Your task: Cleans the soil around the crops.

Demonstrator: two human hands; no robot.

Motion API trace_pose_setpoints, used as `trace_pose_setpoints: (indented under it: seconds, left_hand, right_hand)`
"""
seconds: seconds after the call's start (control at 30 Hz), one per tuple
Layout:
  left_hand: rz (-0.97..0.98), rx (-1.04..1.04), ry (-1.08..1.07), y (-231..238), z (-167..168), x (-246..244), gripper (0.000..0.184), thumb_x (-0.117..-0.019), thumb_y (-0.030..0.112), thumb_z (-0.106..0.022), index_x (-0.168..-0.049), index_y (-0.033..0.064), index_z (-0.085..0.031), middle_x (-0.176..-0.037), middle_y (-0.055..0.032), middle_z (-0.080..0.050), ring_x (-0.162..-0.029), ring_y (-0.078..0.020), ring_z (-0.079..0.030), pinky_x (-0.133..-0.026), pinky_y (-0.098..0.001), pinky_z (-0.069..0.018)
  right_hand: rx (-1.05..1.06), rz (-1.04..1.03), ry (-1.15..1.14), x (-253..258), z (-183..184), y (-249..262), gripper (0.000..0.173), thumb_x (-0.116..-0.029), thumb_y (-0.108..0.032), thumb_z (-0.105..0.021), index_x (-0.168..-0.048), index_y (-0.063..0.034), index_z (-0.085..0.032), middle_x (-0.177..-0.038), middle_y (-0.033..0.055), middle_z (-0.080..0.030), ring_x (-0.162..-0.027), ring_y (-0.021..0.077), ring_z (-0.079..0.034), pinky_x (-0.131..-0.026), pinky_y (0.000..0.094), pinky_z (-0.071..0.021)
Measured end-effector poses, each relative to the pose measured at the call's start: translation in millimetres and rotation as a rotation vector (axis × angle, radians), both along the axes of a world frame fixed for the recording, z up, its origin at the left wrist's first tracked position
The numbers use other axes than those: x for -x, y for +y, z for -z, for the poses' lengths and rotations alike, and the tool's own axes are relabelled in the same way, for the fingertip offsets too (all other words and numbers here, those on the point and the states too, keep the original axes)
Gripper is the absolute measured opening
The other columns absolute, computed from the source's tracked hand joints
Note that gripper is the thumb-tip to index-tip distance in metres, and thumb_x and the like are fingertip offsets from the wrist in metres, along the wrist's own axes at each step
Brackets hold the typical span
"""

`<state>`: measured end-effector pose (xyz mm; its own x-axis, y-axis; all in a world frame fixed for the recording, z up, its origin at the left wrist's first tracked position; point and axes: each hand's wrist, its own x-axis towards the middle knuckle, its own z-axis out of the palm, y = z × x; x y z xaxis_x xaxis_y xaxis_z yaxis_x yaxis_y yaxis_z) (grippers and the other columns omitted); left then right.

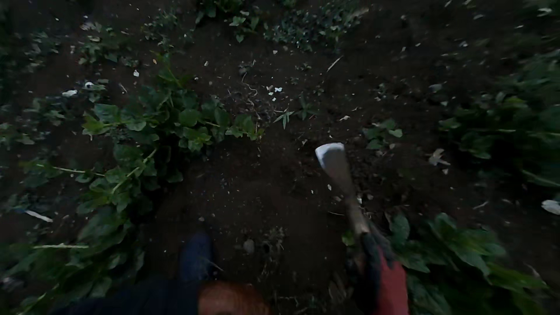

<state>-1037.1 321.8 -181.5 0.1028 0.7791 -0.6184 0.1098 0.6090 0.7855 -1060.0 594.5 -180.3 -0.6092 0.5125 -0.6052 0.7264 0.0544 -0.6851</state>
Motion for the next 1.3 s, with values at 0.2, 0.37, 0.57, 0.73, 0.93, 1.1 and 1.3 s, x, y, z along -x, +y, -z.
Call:
trace_pose_setpoints:
  seconds: [0.2,0.37,0.57,0.73,0.93,1.1,1.3]
  left_hand:
    - [-0.474,0.333,0.441,-15.2,62.6,52.7,0.063,-0.1041,0.036,-0.059,-0.160,0.0212,-0.036,-0.169,-0.0163,-0.025,-0.151,-0.0479,-0.028,-0.108,-0.0716,-0.0388]
    - [-0.406,0.212,0.228,-39.8,84.3,11.7,0.053,-0.1053,0.039,-0.057,-0.150,0.0103,-0.052,-0.169,-0.0165,-0.027,-0.151,-0.0431,-0.032,-0.113,-0.0628,-0.0402]
    - [-0.736,0.420,0.299,-85.2,72.3,14.5,0.037,-0.1093,0.029,-0.048,-0.135,0.0078,-0.064,-0.136,-0.0173,-0.063,-0.125,-0.0349,-0.062,-0.104,-0.0579,-0.0494]
    - [-0.927,0.664,0.459,-107.3,66.7,49.5,0.038,-0.1096,0.029,-0.046,-0.138,0.0088,-0.062,-0.138,-0.0170,-0.061,-0.121,-0.0360,-0.064,-0.099,-0.0567,-0.0519]
    - [-0.968,0.683,0.594,-119.6,98.8,92.6,0.044,-0.1078,0.017,-0.047,-0.151,0.0105,-0.050,-0.167,-0.0056,-0.035,-0.117,-0.0344,-0.067,-0.092,-0.0549,-0.0565]
    - [-0.884,0.820,0.746,-147.4,129.7,129.8,0.066,-0.1003,0.006,-0.057,-0.162,0.0140,-0.034,-0.172,-0.0053,-0.024,-0.093,-0.0390,-0.072,-0.078,-0.0579,-0.0591]
    - [-0.900,1.075,0.770,-159.0,138.3,149.7,0.040,-0.1020,0.002,-0.053,-0.142,-0.0004,-0.053,-0.140,-0.0265,-0.056,-0.104,-0.0484,-0.068,-0.081,-0.0622,-0.0571]
  right_hand:
    - [0.010,-0.305,-0.043,57.2,73.2,-45.2,0.046,-0.1092,-0.036,-0.045,-0.150,-0.0162,-0.050,-0.087,0.0118,-0.065,-0.056,0.0191,-0.057,-0.049,0.0390,-0.0520]
    - [0.004,-0.396,0.031,94.8,79.9,-71.7,0.045,-0.1093,-0.034,-0.046,-0.150,-0.0151,-0.050,-0.097,0.0127,-0.068,-0.066,0.0201,-0.065,-0.059,0.0408,-0.0577]
    - [0.057,-0.555,-0.057,19.4,83.3,-99.1,0.042,-0.1068,-0.028,-0.052,-0.147,-0.0166,-0.056,-0.098,0.0124,-0.070,-0.062,0.0187,-0.063,-0.055,0.0408,-0.0554]
    - [0.091,-0.738,-0.077,58.9,104.6,-177.9,0.042,-0.1075,-0.025,-0.051,-0.146,-0.0093,-0.056,-0.123,0.0179,-0.069,-0.101,0.0266,-0.070,-0.091,0.0479,-0.0558]
    - [0.062,-0.784,-0.068,73.2,91.4,-164.7,0.042,-0.1074,-0.028,-0.050,-0.147,-0.0149,-0.056,-0.113,0.0153,-0.070,-0.082,0.0234,-0.069,-0.074,0.0453,-0.0589]
    - [-0.052,-0.701,0.056,47.5,86.4,-149.1,0.043,-0.1069,-0.024,-0.050,-0.148,-0.0119,-0.055,-0.115,0.0166,-0.070,-0.084,0.0233,-0.070,-0.075,0.0461,-0.0596]
    - [0.008,-0.801,-0.002,88.5,115.5,-196.4,0.044,-0.1078,-0.023,-0.050,-0.149,-0.0088,-0.052,-0.126,0.0196,-0.067,-0.101,0.0288,-0.070,-0.089,0.0483,-0.0576]
